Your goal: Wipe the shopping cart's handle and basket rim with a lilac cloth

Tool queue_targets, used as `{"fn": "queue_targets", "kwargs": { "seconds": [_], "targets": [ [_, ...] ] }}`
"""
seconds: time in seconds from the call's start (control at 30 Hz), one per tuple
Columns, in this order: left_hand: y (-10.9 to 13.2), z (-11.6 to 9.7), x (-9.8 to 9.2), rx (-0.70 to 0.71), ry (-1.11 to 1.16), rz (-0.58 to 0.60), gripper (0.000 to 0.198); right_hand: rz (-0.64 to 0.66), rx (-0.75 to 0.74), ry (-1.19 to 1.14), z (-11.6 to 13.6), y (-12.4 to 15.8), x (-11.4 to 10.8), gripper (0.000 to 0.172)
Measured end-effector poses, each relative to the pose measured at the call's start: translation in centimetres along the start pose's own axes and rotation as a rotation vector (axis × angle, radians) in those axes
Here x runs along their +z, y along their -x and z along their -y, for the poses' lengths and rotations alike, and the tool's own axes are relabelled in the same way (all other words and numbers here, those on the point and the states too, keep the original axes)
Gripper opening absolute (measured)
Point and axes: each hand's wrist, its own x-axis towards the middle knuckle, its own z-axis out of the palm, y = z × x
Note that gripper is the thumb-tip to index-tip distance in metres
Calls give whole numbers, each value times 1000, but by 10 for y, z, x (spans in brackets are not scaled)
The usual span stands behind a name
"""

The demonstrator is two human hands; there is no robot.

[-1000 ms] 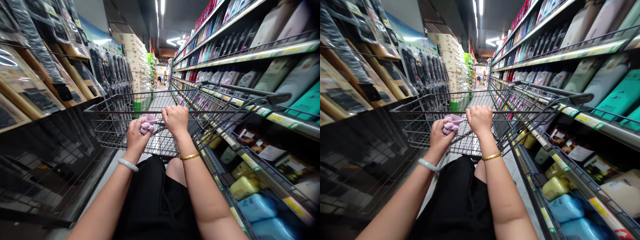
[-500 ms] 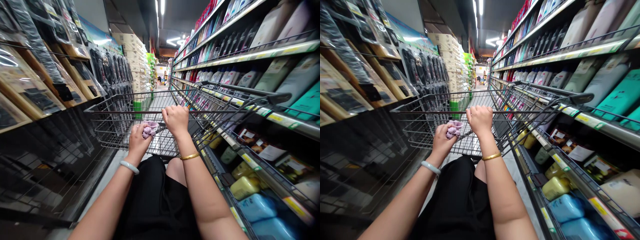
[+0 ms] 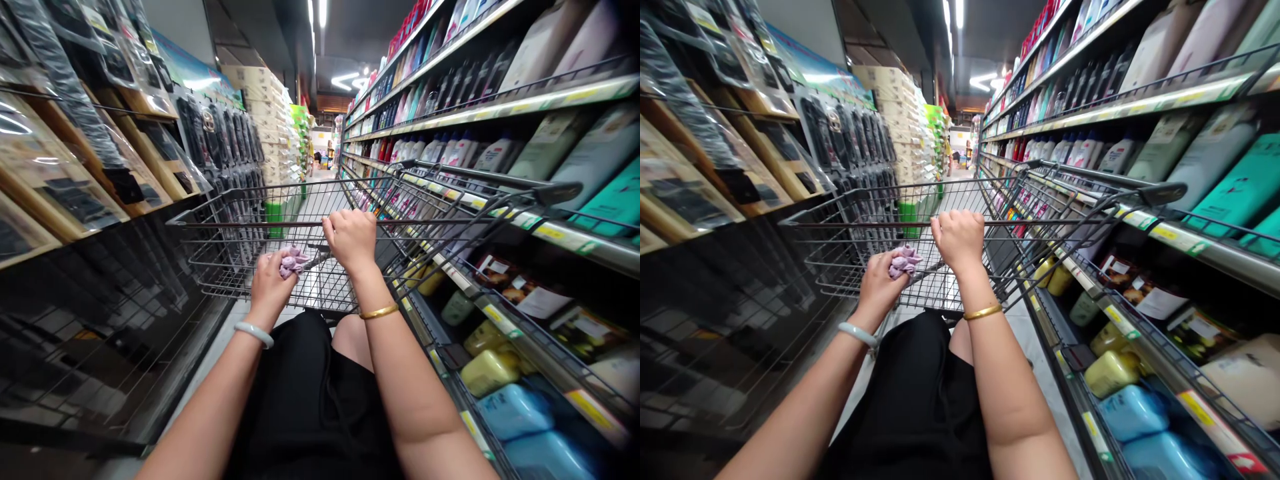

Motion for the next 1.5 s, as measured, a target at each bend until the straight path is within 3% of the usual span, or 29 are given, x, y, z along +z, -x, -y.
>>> {"fn": "queue_targets", "kwargs": {
  "seconds": [0.2,0.5,0.77,1.0,1.13,1.3,1.5],
  "targets": [
    [-10,15,-7,-7,56,-183,38,12,1,4,0,0,-1,45],
    [9,22,3,14,-50,-36,39,-7,5,-9,0,0,-1,43],
    [-16,4,-25,74,59,-306,39,2,0,10,0,0,0,45],
    [3,26,0,32,-1,-76,38,-8,-1,3,0,0,0,44],
    [-1,23,-5,38,34,-134,37,-15,-5,9,-1,1,0,43],
    [-12,16,-21,38,73,-304,36,-7,-2,6,0,1,0,44],
    [7,40,1,-31,59,-128,39,0,2,12,0,1,-1,45]
  ]
}}
